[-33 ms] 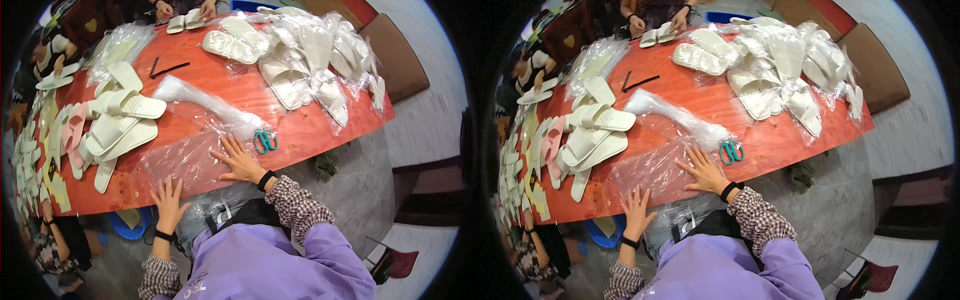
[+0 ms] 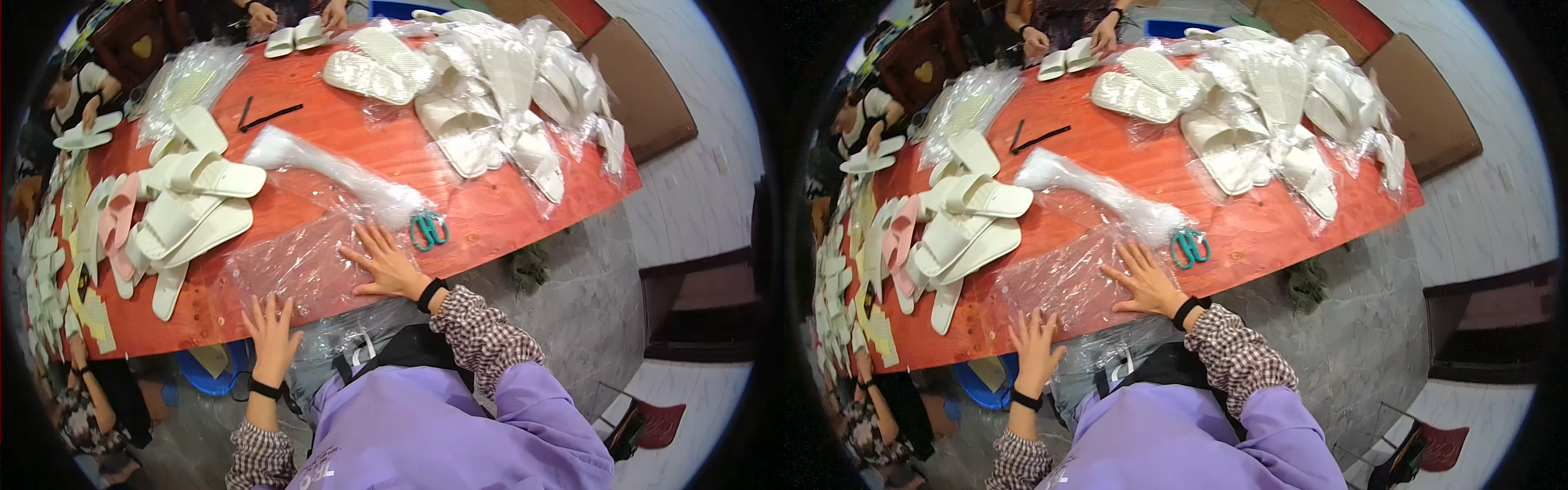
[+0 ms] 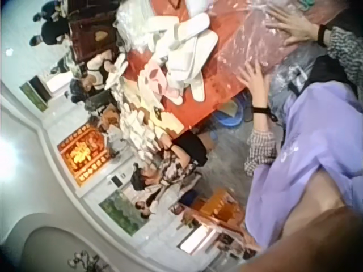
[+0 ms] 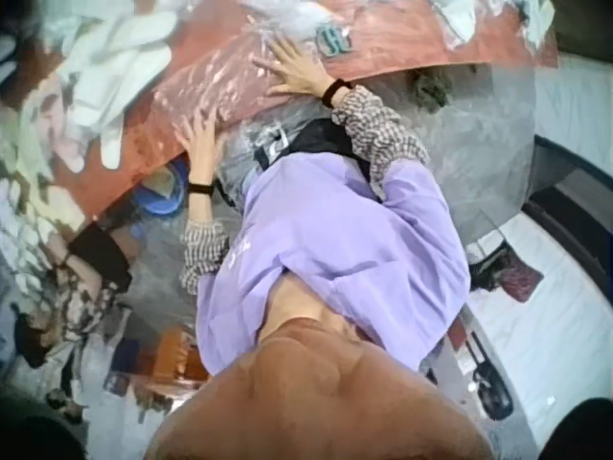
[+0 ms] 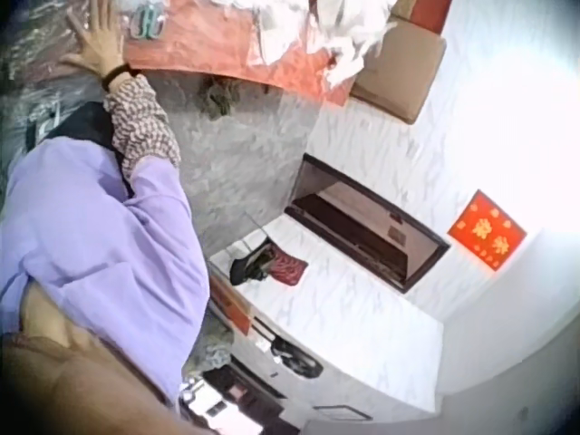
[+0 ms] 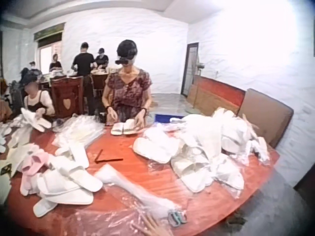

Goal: Placing pairs of slippers into plastic bags.

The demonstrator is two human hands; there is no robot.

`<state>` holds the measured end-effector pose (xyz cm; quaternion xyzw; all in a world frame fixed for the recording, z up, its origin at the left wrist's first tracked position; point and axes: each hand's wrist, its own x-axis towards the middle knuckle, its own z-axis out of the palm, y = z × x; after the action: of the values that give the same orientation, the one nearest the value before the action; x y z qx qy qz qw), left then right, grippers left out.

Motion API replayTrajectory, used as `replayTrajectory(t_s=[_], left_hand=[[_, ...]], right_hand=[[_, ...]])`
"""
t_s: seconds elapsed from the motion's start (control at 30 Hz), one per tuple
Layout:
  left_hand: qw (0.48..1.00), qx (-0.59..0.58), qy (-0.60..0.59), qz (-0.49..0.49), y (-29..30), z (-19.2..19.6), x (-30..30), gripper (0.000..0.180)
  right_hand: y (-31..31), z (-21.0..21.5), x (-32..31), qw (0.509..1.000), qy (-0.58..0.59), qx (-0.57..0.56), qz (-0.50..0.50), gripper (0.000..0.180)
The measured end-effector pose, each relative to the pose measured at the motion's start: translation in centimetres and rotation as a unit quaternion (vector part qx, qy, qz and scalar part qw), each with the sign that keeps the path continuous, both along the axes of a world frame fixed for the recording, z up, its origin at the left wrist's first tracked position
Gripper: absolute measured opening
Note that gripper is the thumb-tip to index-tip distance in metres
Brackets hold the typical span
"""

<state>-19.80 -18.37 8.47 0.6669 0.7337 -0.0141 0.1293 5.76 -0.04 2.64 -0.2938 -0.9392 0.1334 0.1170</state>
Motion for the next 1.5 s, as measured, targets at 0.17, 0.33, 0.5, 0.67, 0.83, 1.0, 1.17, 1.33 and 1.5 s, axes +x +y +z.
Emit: replayTrajectory(t_s=[0.17, 0.33, 0.5, 0.67, 0.83, 1.0, 1.17, 1.33, 1.5], left_hand=[[0.957, 0.123, -0.252, -0.073, 7.7, 4.1, 4.1, 0.048], [0.972, 0.121, -0.172, -0.107, 10.5, -3.8, 5.1, 0.053], [0.974, 0.061, -0.186, -0.114, 10.9, -2.9, 5.2, 0.064], [0.972, 0.042, -0.201, -0.119, 11.1, -2.3, 5.3, 0.066], [0.966, 0.068, -0.216, -0.127, 10.9, -3.0, 4.4, 0.065], [0.962, 0.076, -0.225, -0.132, 11.3, -3.9, 4.0, 0.065], [0.96, 0.094, -0.229, -0.132, 11.6, -4.5, 3.6, 0.076], [0.962, 0.083, -0.224, -0.131, 11.9, -4.1, 3.8, 0.086], [0.956, 0.033, -0.267, -0.121, 11.9, -3.5, 3.3, 0.082]], right_hand=[[0.1, -0.5, 0.0, 1.0, 0.021, -0.015, 0.001, 0.088], [2.2, 3.1, -0.1, 0.97, 0.144, -0.197, 0.003, 0.054], [8.2, 7.8, 7.2, 0.921, 0.21, 0.099, -0.312, 0.053], [14.1, 3.5, 14.6, 0.933, -0.045, 0.183, -0.306, 0.044], [19.3, 9.3, 15.3, 0.938, -0.052, 0.166, -0.3, 0.008], [21.5, 21.4, 14.0, 0.908, 0.219, 0.05, -0.353, 0.021], [20.6, 33.0, 10.9, 0.927, 0.309, 0.01, -0.211, 0.025], [15.6, 38.6, 8.4, 0.927, 0.313, -0.065, -0.194, 0.026], [9.6, 38.8, 6.5, 0.94, 0.239, -0.114, -0.214, 0.024]])
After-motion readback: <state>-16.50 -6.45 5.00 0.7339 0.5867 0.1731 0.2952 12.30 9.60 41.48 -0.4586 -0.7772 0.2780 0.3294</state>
